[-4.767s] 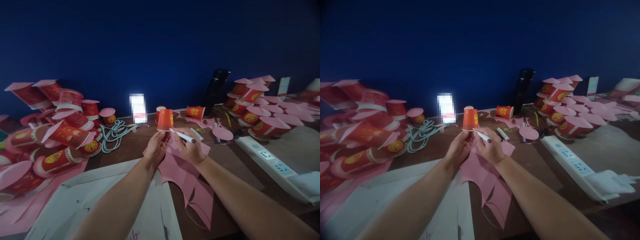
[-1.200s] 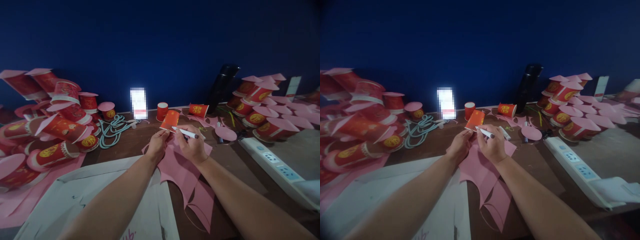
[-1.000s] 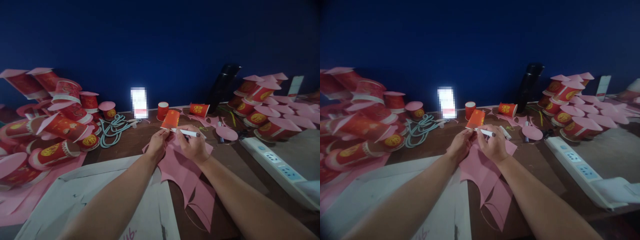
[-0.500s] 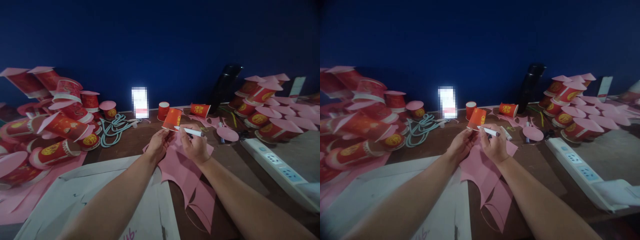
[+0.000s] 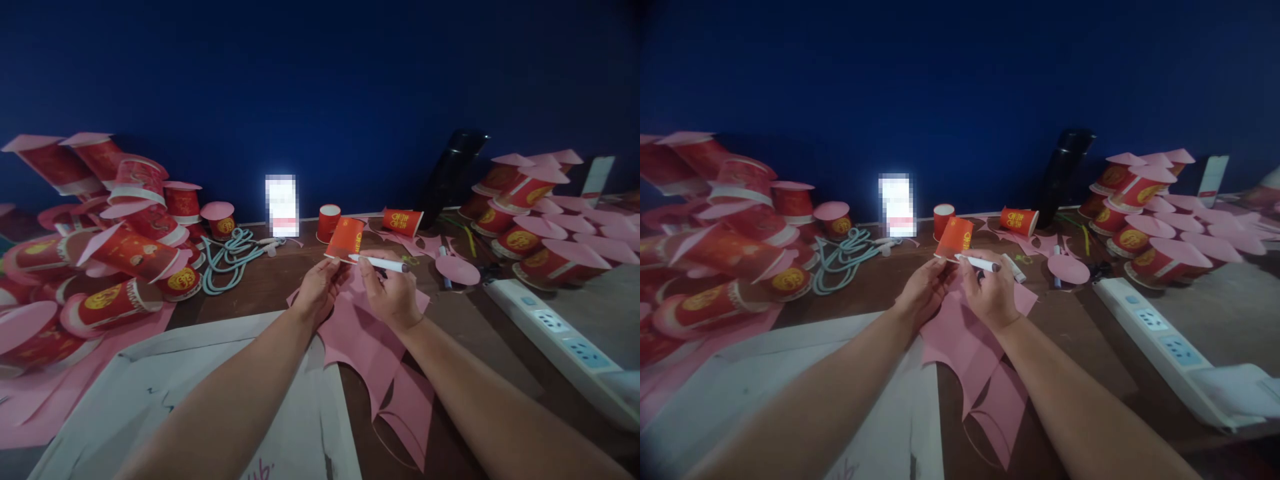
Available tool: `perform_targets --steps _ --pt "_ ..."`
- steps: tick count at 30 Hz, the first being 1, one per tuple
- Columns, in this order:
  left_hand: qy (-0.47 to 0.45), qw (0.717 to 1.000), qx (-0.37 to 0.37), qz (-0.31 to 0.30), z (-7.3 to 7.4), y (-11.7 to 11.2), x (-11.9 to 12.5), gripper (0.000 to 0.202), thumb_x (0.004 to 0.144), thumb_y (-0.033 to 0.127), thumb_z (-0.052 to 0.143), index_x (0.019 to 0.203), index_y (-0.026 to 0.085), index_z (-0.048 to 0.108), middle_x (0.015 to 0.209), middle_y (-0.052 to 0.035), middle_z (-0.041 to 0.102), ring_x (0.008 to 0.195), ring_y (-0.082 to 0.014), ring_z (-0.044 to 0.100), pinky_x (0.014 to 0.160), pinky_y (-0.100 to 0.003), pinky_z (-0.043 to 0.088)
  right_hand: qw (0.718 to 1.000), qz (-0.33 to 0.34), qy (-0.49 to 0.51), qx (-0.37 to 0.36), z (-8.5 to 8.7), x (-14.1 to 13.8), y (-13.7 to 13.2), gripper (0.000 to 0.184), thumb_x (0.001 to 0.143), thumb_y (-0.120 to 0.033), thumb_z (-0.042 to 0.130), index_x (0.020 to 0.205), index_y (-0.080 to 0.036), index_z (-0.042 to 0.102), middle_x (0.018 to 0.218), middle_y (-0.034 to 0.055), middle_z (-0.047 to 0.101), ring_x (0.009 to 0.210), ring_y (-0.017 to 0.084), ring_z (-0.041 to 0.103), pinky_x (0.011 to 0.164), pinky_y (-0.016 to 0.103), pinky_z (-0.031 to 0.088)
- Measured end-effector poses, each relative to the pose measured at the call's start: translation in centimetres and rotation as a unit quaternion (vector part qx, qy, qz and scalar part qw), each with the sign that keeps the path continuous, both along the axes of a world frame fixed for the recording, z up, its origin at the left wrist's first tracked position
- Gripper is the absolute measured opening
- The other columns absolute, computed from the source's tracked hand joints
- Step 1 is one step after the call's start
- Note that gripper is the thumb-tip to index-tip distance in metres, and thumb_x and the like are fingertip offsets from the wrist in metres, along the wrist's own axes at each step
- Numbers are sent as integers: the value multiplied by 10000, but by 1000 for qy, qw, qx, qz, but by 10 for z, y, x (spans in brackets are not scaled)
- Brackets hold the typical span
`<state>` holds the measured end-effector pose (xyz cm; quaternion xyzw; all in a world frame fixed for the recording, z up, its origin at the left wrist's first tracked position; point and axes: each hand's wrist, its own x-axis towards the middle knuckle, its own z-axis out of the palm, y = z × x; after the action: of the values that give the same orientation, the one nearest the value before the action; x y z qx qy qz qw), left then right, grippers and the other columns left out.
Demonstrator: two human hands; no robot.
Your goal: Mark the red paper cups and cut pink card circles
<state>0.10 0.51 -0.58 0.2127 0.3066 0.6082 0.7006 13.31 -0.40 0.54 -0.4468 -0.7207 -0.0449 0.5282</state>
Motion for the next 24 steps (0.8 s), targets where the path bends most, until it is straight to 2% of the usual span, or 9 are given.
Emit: perform_targets --steps 4,9,14,18,24 --pt "-9 1000 9 5 -2 0 0 51 755 163 673 761 114 658 747 -22 641 716 -75 593 775 -214 471 1000 15 -5 -9 -1 -1 0 146 882 -302 543 943 -197 625 889 56 706 848 194 661 793 352 512" --pt "-1 1000 13 1 -4 1 0 74 750 169 677 800 115 663 789 -32 654 738 -81 597 779 -219 468 1000 -1 0 5 0 0 0 150 881 -278 550 977 -195 629 921 59 706 868 193 658 798 346 505" --pt "-9 999 16 26 -4 2 1 94 717 178 713 764 121 655 744 -14 643 710 -72 591 786 -225 462 1000 26 -16 -4 1 -2 -2 143 883 -284 549 956 -192 630 899 61 705 847 195 649 803 357 503" --pt "1 1000 26 10 -4 2 1 118 714 200 722 781 122 664 771 -24 653 740 -81 597 792 -232 456 1000 8 -7 19 1 -2 -2 143 881 -270 550 977 -198 627 919 61 705 863 197 649 804 359 497" --pt "-4 999 28 28 -6 2 2 123 694 202 735 743 128 650 734 -10 639 715 -79 592 811 -242 447 999 22 -25 5 2 -2 -3 142 887 -290 534 943 -205 633 891 55 707 838 203 644 803 371 491"
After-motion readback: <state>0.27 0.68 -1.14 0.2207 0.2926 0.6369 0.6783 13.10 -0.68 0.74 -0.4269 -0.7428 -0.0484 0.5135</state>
